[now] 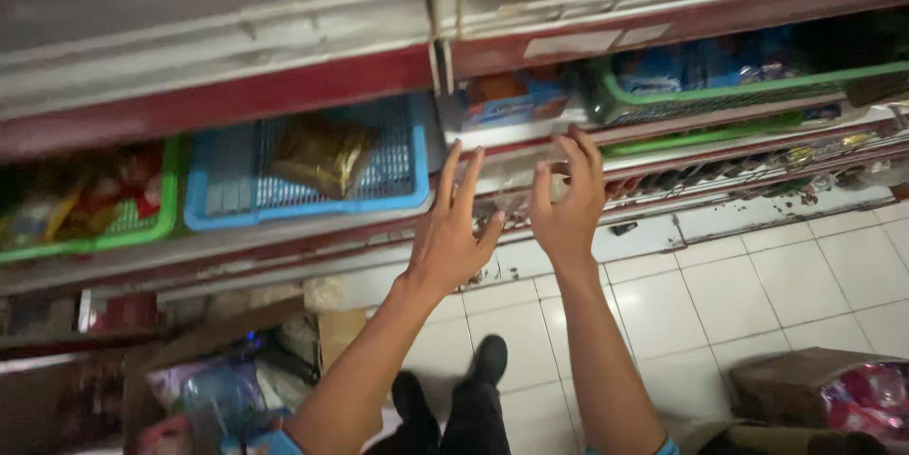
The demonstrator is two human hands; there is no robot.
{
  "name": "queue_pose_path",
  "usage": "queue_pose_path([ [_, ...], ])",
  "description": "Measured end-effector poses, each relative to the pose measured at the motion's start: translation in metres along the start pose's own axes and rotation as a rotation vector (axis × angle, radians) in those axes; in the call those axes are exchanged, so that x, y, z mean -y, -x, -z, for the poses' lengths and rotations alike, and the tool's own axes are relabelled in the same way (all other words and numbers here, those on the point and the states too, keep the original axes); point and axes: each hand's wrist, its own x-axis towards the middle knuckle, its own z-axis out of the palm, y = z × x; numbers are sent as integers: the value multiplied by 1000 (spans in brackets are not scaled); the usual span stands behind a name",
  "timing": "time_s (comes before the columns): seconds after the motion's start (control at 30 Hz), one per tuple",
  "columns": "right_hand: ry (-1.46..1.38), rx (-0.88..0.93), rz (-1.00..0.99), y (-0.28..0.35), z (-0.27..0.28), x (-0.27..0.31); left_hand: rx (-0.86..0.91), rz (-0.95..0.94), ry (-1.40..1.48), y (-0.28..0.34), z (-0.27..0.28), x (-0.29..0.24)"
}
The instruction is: The person scans product barcodes with a handheld scanner and places items onto store shelves. They handle boxes of tea, detergent, and other packaged goods, moving them from a cardboard box to the shelves. The person also wipes the shelf edges with a cloth and spray bottle.
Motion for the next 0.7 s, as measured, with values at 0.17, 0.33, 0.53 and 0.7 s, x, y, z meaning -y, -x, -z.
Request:
queue_pose_path([
  [0.17, -268, 242, -132, 70, -16, 29, 27, 157, 60, 68, 18, 7],
  [0.33, -463, 656, -248, 156, -60, 66, -119, 305, 78, 176, 43, 52],
  [0.53, -537, 1113, -353, 258, -114, 107, -233, 666, -195, 334, 84, 116],
  [0.7, -375, 1394, -230, 316, -131, 120, -414, 922, -227, 428, 100, 127],
])
